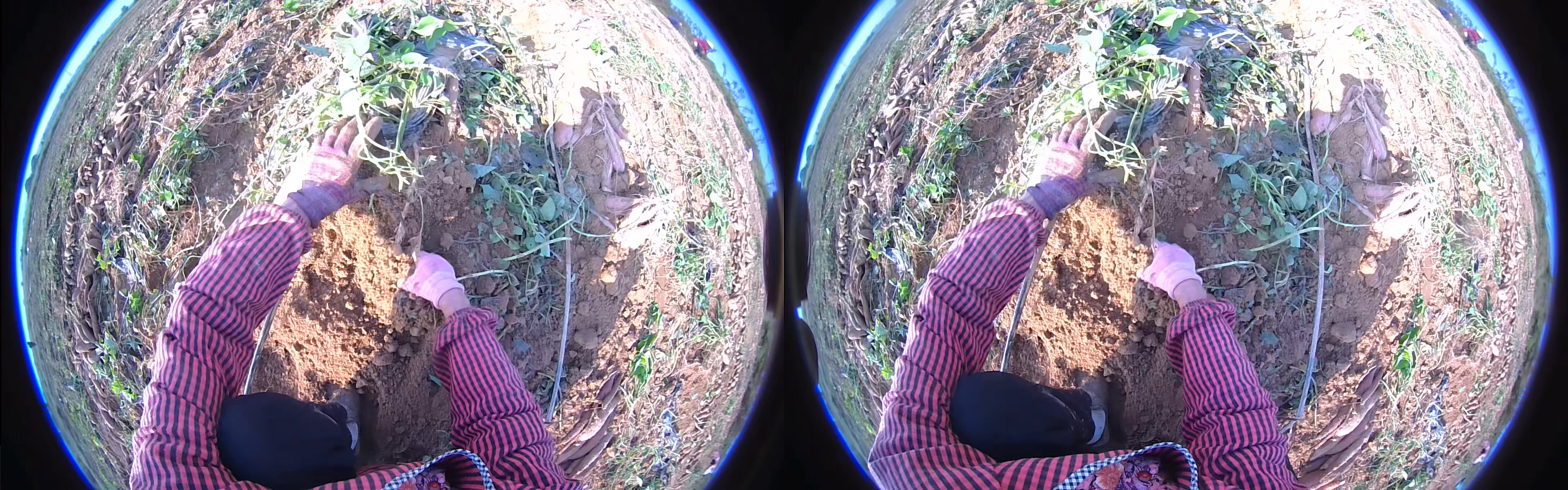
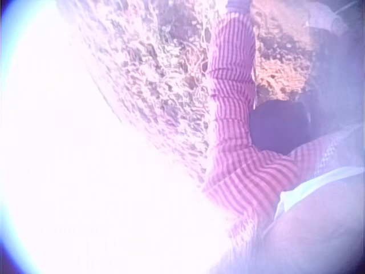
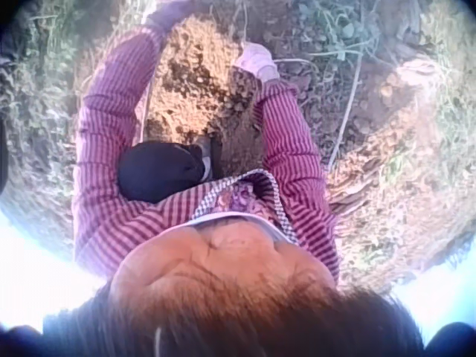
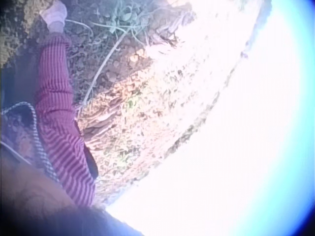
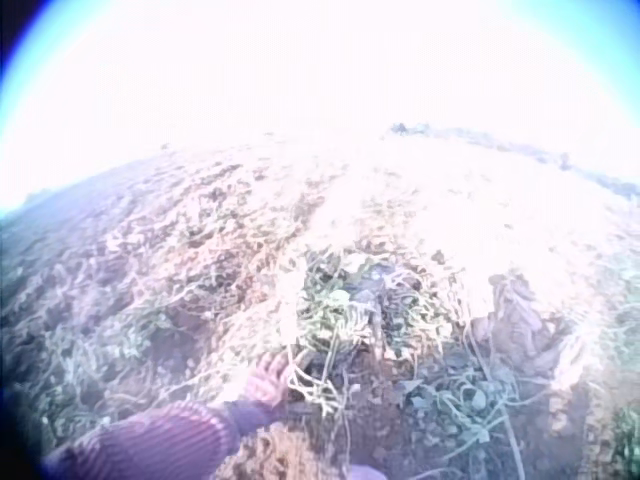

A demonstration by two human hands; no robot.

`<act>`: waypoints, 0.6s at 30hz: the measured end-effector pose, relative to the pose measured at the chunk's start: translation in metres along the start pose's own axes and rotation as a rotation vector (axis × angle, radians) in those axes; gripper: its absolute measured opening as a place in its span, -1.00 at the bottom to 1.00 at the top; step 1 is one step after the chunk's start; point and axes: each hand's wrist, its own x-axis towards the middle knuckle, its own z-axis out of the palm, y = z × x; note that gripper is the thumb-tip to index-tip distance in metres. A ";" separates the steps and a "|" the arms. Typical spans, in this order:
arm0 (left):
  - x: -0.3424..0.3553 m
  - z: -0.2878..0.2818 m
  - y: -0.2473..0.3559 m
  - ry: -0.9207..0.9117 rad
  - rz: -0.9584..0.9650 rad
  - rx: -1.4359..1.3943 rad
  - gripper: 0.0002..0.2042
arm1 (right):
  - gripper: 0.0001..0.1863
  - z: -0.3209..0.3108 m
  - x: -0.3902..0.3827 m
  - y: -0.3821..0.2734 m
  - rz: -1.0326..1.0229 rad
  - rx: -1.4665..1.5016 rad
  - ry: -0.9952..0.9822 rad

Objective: The person digs into the soil with a hoe and by hand to unearth sweet potatoes, then separates them from the vines and places them in a pile on the ground.

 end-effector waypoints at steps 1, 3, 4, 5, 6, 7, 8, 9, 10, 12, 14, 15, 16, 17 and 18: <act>0.026 0.003 0.006 -0.072 -0.126 0.003 0.01 | -0.26 0.015 -0.017 -0.011 -0.066 0.046 0.107; 0.051 0.016 0.004 -0.177 -0.317 -0.141 0.11 | -0.26 0.031 -0.049 -0.016 -0.089 0.166 0.228; 0.059 0.027 -0.002 -0.303 -0.423 -0.291 0.04 | -0.25 0.034 -0.063 -0.013 -0.011 0.234 0.220; 0.062 0.039 -0.009 -0.417 -0.538 -0.484 -0.03 | -0.25 0.034 -0.078 -0.006 0.025 0.361 0.205; 0.061 0.051 -0.017 -0.416 -0.599 -0.645 -0.10 | -0.25 0.033 -0.095 0.002 0.125 0.343 0.230; 0.058 0.062 -0.022 -0.350 -0.602 -0.703 -0.17 | -0.25 0.028 -0.107 0.011 0.176 0.327 0.286; 0.054 0.069 -0.028 -0.284 -0.596 -0.583 -0.22 | -0.25 0.025 -0.118 0.017 0.253 0.295 0.330; 0.049 0.073 -0.029 -0.293 -0.578 -0.680 -0.27 | -0.25 0.021 -0.126 0.022 0.290 0.258 0.375; 0.043 0.071 -0.031 -0.298 -0.573 -0.643 -0.32 | -0.28 0.019 -0.132 0.023 0.302 0.182 0.429; 0.030 0.053 -0.027 -0.356 -0.585 -0.776 -0.42 | -0.31 0.020 -0.142 0.019 0.311 0.104 0.319; 0.012 0.018 -0.018 -0.415 -0.613 -1.003 -0.52 | -0.35 0.031 -0.151 0.007 0.329 0.108 0.270; -0.002 -0.003 -0.013 -0.442 -0.643 -1.143 -0.57 | -0.37 0.038 -0.158 0.004 0.343 0.102 0.246; -0.020 -0.024 -0.008 -0.451 -0.680 -1.287 -0.62 | -0.37 0.047 -0.168 0.002 0.328 0.129 0.291; -0.035 -0.044 -0.001 -0.436 -0.728 -1.406 -0.67 | -0.37 0.053 -0.175 0.001 0.268 0.136 0.342; -0.058 -0.062 0.006 -0.402 -0.787 -1.536 -0.72 | -0.36 0.060 -0.186 0.003 0.257 0.120 0.357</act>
